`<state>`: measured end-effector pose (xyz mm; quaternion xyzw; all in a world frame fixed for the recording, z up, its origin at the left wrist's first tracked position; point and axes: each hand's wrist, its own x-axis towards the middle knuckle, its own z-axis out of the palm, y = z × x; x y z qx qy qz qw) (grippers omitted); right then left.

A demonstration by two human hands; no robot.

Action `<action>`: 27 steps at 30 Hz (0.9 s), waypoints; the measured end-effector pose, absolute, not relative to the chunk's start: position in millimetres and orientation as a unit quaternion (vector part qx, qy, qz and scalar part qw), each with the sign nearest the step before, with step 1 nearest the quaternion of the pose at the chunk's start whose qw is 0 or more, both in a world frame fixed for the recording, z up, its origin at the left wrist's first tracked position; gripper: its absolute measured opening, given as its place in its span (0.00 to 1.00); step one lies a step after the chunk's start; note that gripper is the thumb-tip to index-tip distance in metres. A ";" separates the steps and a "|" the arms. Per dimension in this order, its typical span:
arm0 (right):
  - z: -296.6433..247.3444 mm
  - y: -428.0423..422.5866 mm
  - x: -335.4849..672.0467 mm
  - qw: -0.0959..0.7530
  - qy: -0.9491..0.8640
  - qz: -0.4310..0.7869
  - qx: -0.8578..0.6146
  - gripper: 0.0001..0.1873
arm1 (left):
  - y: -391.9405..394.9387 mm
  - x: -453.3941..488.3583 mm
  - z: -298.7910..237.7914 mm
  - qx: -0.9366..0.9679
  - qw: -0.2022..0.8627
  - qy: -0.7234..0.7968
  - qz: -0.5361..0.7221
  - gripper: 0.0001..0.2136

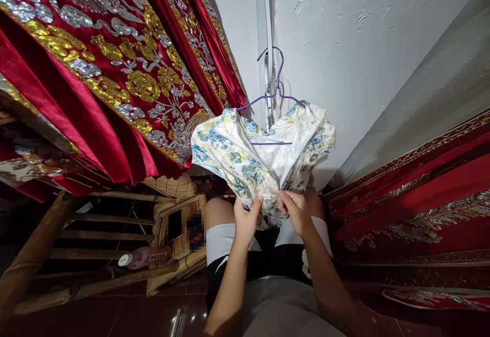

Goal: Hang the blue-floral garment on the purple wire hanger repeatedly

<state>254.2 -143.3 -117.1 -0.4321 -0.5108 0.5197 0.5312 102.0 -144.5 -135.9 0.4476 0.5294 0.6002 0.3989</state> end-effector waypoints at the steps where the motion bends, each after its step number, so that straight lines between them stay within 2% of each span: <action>1: -116.4 -143.1 255.0 0.536 -0.496 0.527 -0.434 0.27 | -143.9 105.2 -140.4 0.457 0.314 0.552 0.623 0.29; 3: -115.3 -142.1 255.1 0.534 -0.471 0.550 -0.437 0.25 | -141.8 113.4 -151.2 0.483 0.150 0.564 0.652 0.38; 4: -115.0 -141.7 254.4 0.528 -0.463 0.562 -0.437 0.23 | -140.5 117.9 -156.8 0.507 0.099 0.556 0.651 0.40; 5: -114.8 -141.3 253.4 0.521 -0.460 0.571 -0.437 0.22 | -139.0 122.5 -161.9 0.540 0.076 0.539 0.642 0.37; 8: -114.6 -141.7 250.3 0.499 -0.463 0.586 -0.440 0.19 | -134.6 133.3 -171.0 0.641 0.149 0.468 0.591 0.14; 10: -113.4 -142.1 251.0 0.483 -0.463 0.597 -0.443 0.18 | -133.0 136.8 -170.6 0.661 0.224 0.446 0.561 0.06; 14: -101.1 -133.3 262.8 0.465 -0.457 0.621 -0.435 0.20 | -133.5 137.1 -163.5 0.669 0.255 0.453 0.532 0.04; 21: -28.0 -61.3 278.5 0.559 -0.486 0.558 -0.374 0.16 | -131.8 130.2 -175.9 0.709 0.252 0.457 0.474 0.05; 27: 33.9 -23.8 262.1 0.578 -0.501 0.566 -0.308 0.13 | -124.8 122.7 -195.3 0.698 0.252 0.485 0.463 0.05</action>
